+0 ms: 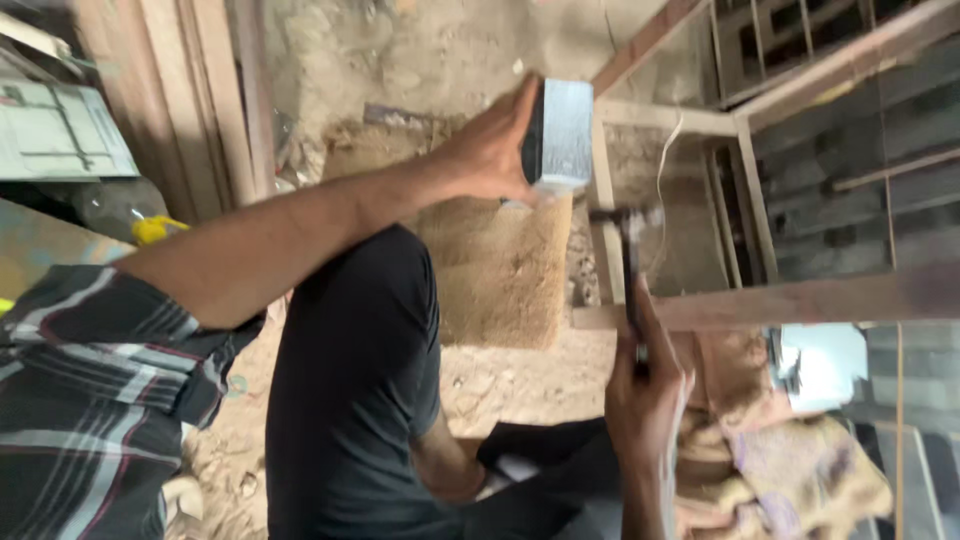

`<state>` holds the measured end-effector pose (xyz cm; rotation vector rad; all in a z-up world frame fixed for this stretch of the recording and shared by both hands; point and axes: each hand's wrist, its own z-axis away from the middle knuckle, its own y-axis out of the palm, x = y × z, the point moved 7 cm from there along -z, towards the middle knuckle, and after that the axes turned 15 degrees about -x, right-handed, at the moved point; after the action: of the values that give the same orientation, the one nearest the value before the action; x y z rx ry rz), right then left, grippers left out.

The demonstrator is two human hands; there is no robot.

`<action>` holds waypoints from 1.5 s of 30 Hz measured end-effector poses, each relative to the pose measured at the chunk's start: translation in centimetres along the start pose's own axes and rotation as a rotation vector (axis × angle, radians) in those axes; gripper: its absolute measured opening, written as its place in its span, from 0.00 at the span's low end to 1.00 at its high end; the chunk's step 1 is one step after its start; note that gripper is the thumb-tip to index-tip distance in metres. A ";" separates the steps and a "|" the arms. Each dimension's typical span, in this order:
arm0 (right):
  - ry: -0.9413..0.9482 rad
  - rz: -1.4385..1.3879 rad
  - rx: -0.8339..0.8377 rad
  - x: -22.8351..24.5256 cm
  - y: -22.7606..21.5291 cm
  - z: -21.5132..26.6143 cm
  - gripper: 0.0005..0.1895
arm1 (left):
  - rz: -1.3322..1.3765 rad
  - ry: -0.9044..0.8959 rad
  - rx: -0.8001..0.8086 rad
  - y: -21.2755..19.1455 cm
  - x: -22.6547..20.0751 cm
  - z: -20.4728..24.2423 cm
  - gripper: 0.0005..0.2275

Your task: The person sits on the floor and repeatedly strikes a small rectangular metal box with a hammer. They hold the metal piece in their left hand and use the hammer in their right hand to hit the edges and corners, occasionally rotating the piece to access different sides.

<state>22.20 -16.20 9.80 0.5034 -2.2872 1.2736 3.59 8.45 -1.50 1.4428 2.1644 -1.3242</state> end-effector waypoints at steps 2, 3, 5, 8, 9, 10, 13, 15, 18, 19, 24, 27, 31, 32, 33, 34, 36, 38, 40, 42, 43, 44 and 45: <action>0.115 0.011 -0.070 -1.9 -1.1 2.7 0.26 | -0.005 0.054 -0.031 -0.5 -0.4 0.1 0.69; 0.183 0.028 -0.099 -2.9 -1.9 4.5 0.27 | 0.010 0.089 -0.054 -0.7 -1.1 0.3 0.69; 0.183 0.021 -0.083 -4.3 -2.6 6.2 0.26 | 0.016 0.161 -0.077 -1.0 -2.8 -0.6 0.64; 0.122 -0.033 -0.070 -3.9 -2.8 8.9 0.24 | -0.055 0.365 -0.056 -2.6 -6.1 -0.2 0.55; 0.083 -0.050 -0.069 -3.5 -3.0 9.2 0.24 | -0.099 0.510 -0.111 -3.3 -7.7 0.3 0.53; 0.112 -0.045 -0.064 -3.7 -2.9 9.2 0.24 | -0.148 0.663 -0.171 -4.0 -9.0 0.4 0.51; 0.173 -0.065 -0.073 -3.6 -1.4 9.4 0.24 | -0.678 0.812 -0.105 -3.6 -9.6 0.4 0.50; 0.166 -0.095 -0.071 -3.6 -1.2 10.1 0.24 | -0.587 0.811 -0.095 -3.4 -10.5 1.6 0.57; 0.414 -0.103 0.001 -5.5 0.4 11.0 0.24 | -0.632 0.815 0.231 -1.2 -10.5 2.4 0.59; 0.420 -0.135 0.008 -5.4 0.8 11.1 0.24 | -0.676 0.815 0.389 -0.2 -10.2 2.4 0.58; 0.450 -0.159 0.037 -5.8 1.1 11.4 0.25 | -0.910 0.880 0.587 2.0 -9.9 1.9 0.41; 0.457 -0.209 0.062 -5.9 1.2 11.8 0.25 | -0.827 0.981 0.483 1.8 -9.6 2.6 0.32; 0.410 -0.096 0.057 -6.5 1.1 11.4 0.25 | -0.614 0.745 0.631 2.7 -6.5 3.1 0.13; 0.361 -0.113 0.038 -6.2 0.8 11.2 0.24 | -0.599 0.757 0.479 2.2 -6.6 2.9 0.12; 0.312 -0.130 0.019 -5.7 0.6 10.9 0.23 | -0.585 0.764 0.326 1.5 -6.8 2.8 0.11; 0.253 -0.119 -0.008 -5.3 0.2 10.5 0.24 | -0.572 0.774 0.171 0.8 -7.1 2.3 0.11; 0.137 -0.091 -0.067 -4.3 -0.6 9.5 0.26 | -0.577 0.605 0.328 1.5 -5.9 2.1 0.18; 0.106 -0.075 -0.117 -4.0 -1.3 8.6 0.25 | -0.582 0.541 0.380 2.0 -5.8 2.1 0.23; 0.144 -0.016 -0.042 -4.6 -0.8 7.7 0.18 | -0.598 0.585 0.330 2.1 -6.4 1.9 0.27; 0.248 0.078 0.155 -6.4 0.8 7.0 0.12 | -0.607 0.557 0.379 2.1 -6.2 2.0 0.24; 0.130 0.071 0.150 -6.0 1.2 6.3 0.10 | -0.612 0.542 0.403 2.1 -6.0 2.2 0.22; 0.012 0.063 0.144 -5.7 1.6 5.5 0.09 | -0.607 0.528 0.413 2.0 -5.9 2.1 0.20; -0.106 0.054 0.140 -5.2 1.9 5.1 0.09 | -0.601 0.513 0.423 1.9 -5.9 2.1 0.19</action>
<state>24.37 -19.21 3.20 0.5734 -2.3220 1.4736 7.49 3.36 -0.23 1.4468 2.9556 -1.8610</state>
